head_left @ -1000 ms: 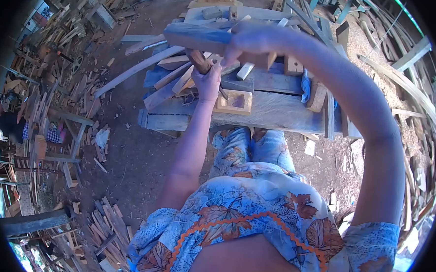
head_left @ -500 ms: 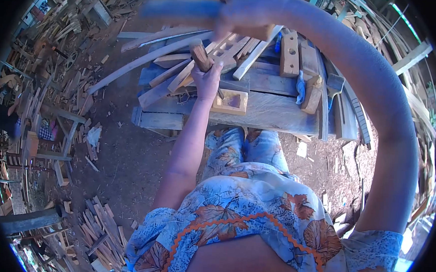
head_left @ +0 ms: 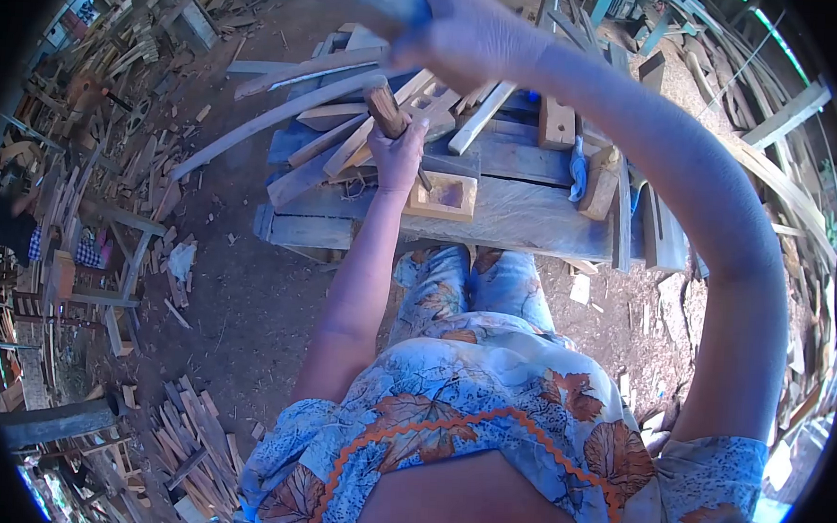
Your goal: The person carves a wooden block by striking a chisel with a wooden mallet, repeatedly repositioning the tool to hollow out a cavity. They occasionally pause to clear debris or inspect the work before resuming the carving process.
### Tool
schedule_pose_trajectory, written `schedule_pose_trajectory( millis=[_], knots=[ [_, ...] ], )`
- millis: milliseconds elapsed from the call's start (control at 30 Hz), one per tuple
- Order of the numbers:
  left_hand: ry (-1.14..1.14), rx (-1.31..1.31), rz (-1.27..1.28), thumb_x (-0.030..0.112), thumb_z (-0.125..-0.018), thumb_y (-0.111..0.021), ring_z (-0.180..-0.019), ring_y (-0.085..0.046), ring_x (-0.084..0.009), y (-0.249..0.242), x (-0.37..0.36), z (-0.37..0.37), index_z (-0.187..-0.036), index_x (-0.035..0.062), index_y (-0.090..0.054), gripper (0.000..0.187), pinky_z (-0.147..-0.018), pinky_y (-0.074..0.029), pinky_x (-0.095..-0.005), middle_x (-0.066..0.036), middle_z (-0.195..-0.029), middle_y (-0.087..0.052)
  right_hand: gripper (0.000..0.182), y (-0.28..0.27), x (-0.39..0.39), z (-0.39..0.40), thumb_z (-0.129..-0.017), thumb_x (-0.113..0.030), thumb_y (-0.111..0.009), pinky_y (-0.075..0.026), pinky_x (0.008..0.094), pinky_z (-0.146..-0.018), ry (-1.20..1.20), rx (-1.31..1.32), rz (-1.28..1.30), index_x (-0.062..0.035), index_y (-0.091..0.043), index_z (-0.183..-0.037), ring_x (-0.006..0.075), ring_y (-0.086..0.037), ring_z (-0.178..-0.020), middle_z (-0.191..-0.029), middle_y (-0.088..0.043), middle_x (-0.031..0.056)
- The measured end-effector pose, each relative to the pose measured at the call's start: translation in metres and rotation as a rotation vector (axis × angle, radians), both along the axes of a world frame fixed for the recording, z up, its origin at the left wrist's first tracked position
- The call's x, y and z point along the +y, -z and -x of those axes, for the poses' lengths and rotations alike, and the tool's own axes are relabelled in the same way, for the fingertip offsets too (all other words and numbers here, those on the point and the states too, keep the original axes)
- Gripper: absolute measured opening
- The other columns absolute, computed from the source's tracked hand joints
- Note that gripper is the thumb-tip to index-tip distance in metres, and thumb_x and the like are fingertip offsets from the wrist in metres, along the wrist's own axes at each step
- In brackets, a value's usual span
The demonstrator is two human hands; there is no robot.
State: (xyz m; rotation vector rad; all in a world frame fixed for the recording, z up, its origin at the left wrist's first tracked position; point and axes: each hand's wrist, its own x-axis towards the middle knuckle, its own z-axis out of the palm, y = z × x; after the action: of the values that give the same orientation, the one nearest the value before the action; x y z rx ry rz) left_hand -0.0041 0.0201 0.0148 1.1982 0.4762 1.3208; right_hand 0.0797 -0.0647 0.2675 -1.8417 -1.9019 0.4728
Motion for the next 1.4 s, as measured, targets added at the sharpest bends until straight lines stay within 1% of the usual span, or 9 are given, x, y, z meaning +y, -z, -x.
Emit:
schedule_pose_trajectory(
  millis=[233,333,433,567,667,967,1033,1233,1400],
  knots=[
    [0.019,-0.001,0.011,0.0,-0.078,-0.067,-0.041,-0.046,-0.0055,0.001,-0.002,0.0,-0.074,0.0077,-0.048,0.021,-0.039,-0.036,-0.0204,0.003,-0.055,-0.049,0.059,-0.007,-0.002,-0.009,-0.064,-0.036,-0.075,-0.05,0.0323,-0.071,-0.001,-0.501,0.177,0.0062,-0.06,-0.102,0.0274,-0.065,-0.077,-0.088,-0.065,0.0186],
    [0.011,0.001,0.008,0.0,-0.078,-0.067,-0.042,-0.046,-0.0054,-0.001,-0.003,-0.001,-0.074,0.0077,-0.048,0.021,-0.04,-0.037,-0.0206,0.003,-0.055,-0.049,0.065,0.01,0.0,-0.016,-0.062,-0.037,-0.075,-0.049,0.0364,-0.078,0.108,0.065,-0.11,0.0057,-0.058,-0.108,0.0297,-0.064,-0.085,-0.09,-0.065,0.019],
    [0.021,0.018,-0.013,0.002,-0.078,-0.067,-0.041,-0.045,-0.0058,-0.004,-0.004,-0.003,-0.075,0.0079,-0.048,0.02,-0.039,-0.036,-0.0207,0.002,-0.056,-0.048,0.066,0.024,-0.018,-0.019,-0.062,-0.037,-0.075,-0.049,0.0366,-0.08,0.019,-0.384,0.139,0.0045,-0.057,-0.11,0.0304,-0.064,-0.089,-0.092,-0.064,0.0197],
    [0.027,0.044,-0.069,0.004,-0.08,-0.067,-0.04,-0.044,-0.0058,-0.002,-0.005,-0.006,-0.076,0.0079,-0.048,0.02,-0.037,-0.034,-0.02,0.001,-0.055,-0.048,0.068,0.012,-0.02,-0.025,-0.061,-0.036,-0.075,-0.048,0.0386,-0.084,0.105,-0.415,0.196,0.003,-0.055,-0.113,0.0327,-0.063,-0.093,-0.094,-0.064,0.0203],
    [0.024,0.059,-0.058,0.005,-0.08,-0.067,-0.041,-0.044,-0.0049,-0.001,-0.004,-0.006,-0.076,0.0076,-0.048,0.02,-0.037,-0.034,-0.0194,0.0,-0.057,-0.049,0.068,0.014,-0.028,-0.026,-0.059,-0.035,-0.076,-0.047,0.039,-0.084,0.193,0.062,0.042,0.0033,-0.055,-0.11,0.0336,-0.062,-0.092,-0.092,-0.064,0.0202],
    [0.012,0.081,0.006,0.003,-0.08,-0.067,-0.046,-0.046,-0.0037,-0.007,-0.011,-0.008,-0.081,0.0068,-0.05,0.017,-0.041,-0.036,-0.0194,0.003,-0.061,-0.049,0.061,0.065,-0.067,-0.064,-0.06,-0.028,-0.078,-0.048,0.0388,-0.074,0.131,-0.046,0.001,0.0032,-0.053,-0.107,0.0344,-0.063,-0.081,-0.086,-0.063,0.0212],
    [-0.007,0.101,0.008,0.003,-0.081,-0.066,-0.042,-0.044,-0.0041,-0.005,-0.014,-0.007,-0.078,0.0072,-0.048,0.018,-0.038,-0.033,-0.0188,0.002,-0.057,-0.048,0.062,0.097,-0.081,-0.073,-0.058,-0.031,-0.08,-0.048,0.0392,-0.076,0.452,0.428,0.16,0.0019,-0.056,-0.104,0.0342,-0.063,-0.081,-0.085,-0.063,0.0201],
    [0.066,0.152,-0.068,0.003,-0.079,-0.069,-0.056,-0.047,-0.0027,-0.01,-0.025,-0.011,-0.076,0.008,-0.051,0.019,-0.052,-0.039,-0.0203,0.006,-0.066,-0.05,0.072,0.247,-0.118,-0.098,-0.057,-0.043,-0.082,-0.047,0.0414,-0.085,0.774,-0.007,0.16,0.0004,-0.056,-0.108,0.0358,-0.06,-0.096,-0.101,-0.059,0.02],
    [0.056,0.203,-0.117,0.002,-0.079,-0.069,-0.064,-0.047,-0.0027,-0.006,-0.026,-0.018,-0.081,0.0078,-0.055,0.016,-0.059,-0.041,-0.0209,0.007,-0.071,-0.051,0.068,0.288,-0.133,-0.086,-0.059,-0.043,-0.08,-0.041,0.0436,-0.093,0.795,-0.091,0.121,-0.0023,-0.055,-0.107,0.0322,-0.046,-0.113,-0.115,-0.046,0.0141]
  ],
)
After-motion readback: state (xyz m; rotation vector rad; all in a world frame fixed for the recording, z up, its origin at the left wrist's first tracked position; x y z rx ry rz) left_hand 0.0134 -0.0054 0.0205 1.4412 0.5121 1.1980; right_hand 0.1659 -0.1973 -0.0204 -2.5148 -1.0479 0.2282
